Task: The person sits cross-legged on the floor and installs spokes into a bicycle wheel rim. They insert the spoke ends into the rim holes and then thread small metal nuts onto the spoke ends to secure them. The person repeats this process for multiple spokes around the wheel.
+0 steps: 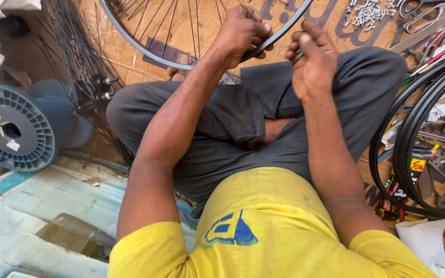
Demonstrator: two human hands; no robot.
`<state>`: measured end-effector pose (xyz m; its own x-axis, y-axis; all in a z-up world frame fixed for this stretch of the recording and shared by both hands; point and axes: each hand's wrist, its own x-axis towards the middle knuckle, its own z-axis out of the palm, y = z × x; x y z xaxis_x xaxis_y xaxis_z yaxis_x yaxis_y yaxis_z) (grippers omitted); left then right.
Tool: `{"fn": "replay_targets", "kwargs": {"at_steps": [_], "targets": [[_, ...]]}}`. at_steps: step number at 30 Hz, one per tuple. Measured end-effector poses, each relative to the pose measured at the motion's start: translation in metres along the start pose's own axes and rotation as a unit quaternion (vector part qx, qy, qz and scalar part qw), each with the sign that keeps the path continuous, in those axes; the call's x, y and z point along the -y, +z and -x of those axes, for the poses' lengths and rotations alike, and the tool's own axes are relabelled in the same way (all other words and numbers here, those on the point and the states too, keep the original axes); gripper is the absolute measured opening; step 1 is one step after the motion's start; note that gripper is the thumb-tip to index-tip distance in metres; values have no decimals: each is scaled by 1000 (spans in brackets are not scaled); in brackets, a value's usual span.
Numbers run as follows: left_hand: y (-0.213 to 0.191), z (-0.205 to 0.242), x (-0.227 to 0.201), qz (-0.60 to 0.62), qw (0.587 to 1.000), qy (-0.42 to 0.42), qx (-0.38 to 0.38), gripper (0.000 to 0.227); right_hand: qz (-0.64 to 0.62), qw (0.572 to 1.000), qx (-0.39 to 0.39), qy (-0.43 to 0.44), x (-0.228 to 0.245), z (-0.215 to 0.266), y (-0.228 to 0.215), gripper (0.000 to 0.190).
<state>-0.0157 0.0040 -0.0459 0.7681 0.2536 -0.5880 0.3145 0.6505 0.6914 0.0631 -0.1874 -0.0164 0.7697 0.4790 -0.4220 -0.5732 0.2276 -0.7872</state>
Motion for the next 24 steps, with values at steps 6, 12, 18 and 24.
{"fn": "replay_targets", "kwargs": {"at_steps": [6, 12, 18, 24], "targets": [[6, -3, 4, -47, 998, 9, -39, 29, 59, 998, -18, 16, -21, 16, 14, 11], [7, -4, 8, -43, 998, 33, -28, 28, 110, 992, -38, -54, -42, 12, 5, 10], [7, -2, 9, -51, 997, 49, -29, 29, 177, 976, -29, -123, -44, 5, 5, 13], [9, -6, 13, -59, 996, 51, -45, 28, 211, 964, 26, -162, -50, 2, 12, 13]]}}
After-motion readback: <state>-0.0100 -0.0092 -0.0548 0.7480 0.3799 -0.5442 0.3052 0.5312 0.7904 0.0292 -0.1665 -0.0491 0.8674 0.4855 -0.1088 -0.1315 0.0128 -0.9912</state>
